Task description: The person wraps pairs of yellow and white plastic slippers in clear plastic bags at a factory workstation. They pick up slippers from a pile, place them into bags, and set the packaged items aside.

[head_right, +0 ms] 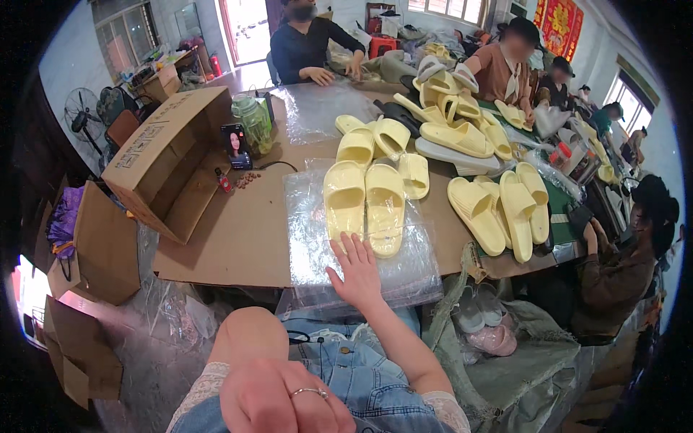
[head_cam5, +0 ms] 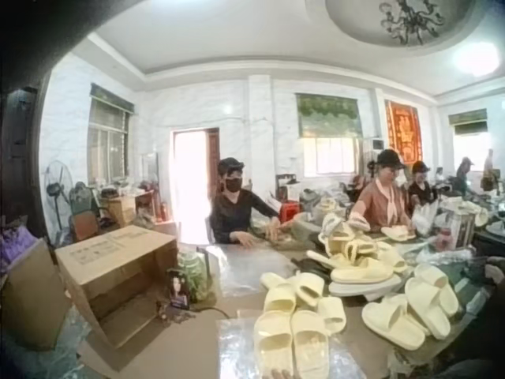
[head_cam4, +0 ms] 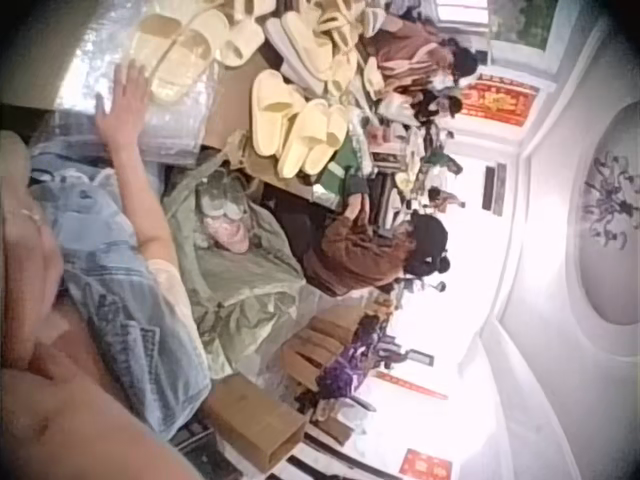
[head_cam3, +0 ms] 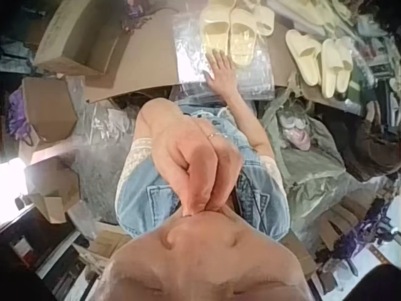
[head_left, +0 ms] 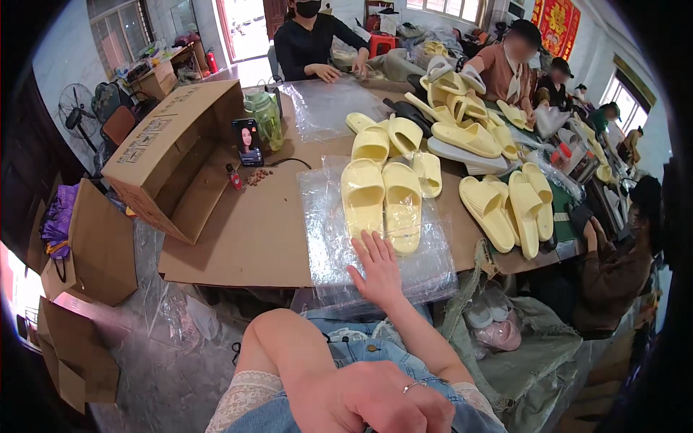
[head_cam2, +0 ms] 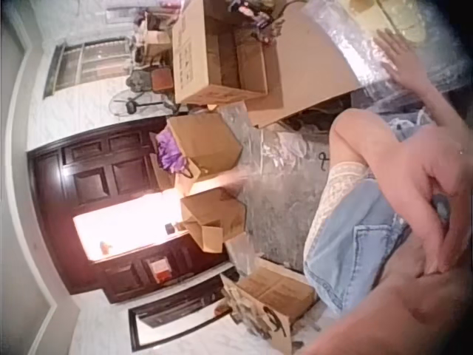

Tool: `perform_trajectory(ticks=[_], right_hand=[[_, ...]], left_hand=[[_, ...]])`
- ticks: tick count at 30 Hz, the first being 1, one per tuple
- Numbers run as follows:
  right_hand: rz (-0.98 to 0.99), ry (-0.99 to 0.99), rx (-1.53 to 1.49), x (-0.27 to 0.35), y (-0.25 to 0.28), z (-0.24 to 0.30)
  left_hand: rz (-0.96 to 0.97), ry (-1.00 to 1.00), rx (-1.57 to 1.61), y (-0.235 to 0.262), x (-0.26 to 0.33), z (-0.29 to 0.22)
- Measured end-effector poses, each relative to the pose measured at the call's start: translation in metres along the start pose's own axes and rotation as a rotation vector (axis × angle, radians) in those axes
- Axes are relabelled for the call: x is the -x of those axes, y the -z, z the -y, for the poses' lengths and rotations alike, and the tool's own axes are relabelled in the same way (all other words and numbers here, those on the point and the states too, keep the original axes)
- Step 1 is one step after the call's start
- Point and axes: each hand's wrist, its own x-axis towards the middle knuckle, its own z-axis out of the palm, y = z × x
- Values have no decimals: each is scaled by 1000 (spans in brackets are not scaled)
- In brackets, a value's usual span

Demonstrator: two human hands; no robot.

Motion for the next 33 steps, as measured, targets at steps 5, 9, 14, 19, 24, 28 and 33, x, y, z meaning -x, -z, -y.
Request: perform_trajectory(ticks=[5,9,14,19,24,28,33], right_hand=[[8,-7,-8,0,1,0],[-8,-12,34,2,4,-1],[56,-118,-583,-3,26,2],[-48,49,-35,0,-1,-3],[-9,-1,7,2,-1,-2],[0,-4,18,2,0,-2],[-1,1,29,1,-1,-1]], left_hand=[[107,69,-8,17,2,-6],[-261,252,-325,25,0,-31],[-599,504,-1176,101,36,-19],[-392,571,-2097,187,123,-17],[-330,604,-2156,235,188,-44],[-370,599,-2155,241,195,-47],[-430,575,-2175,241,197,-43]])
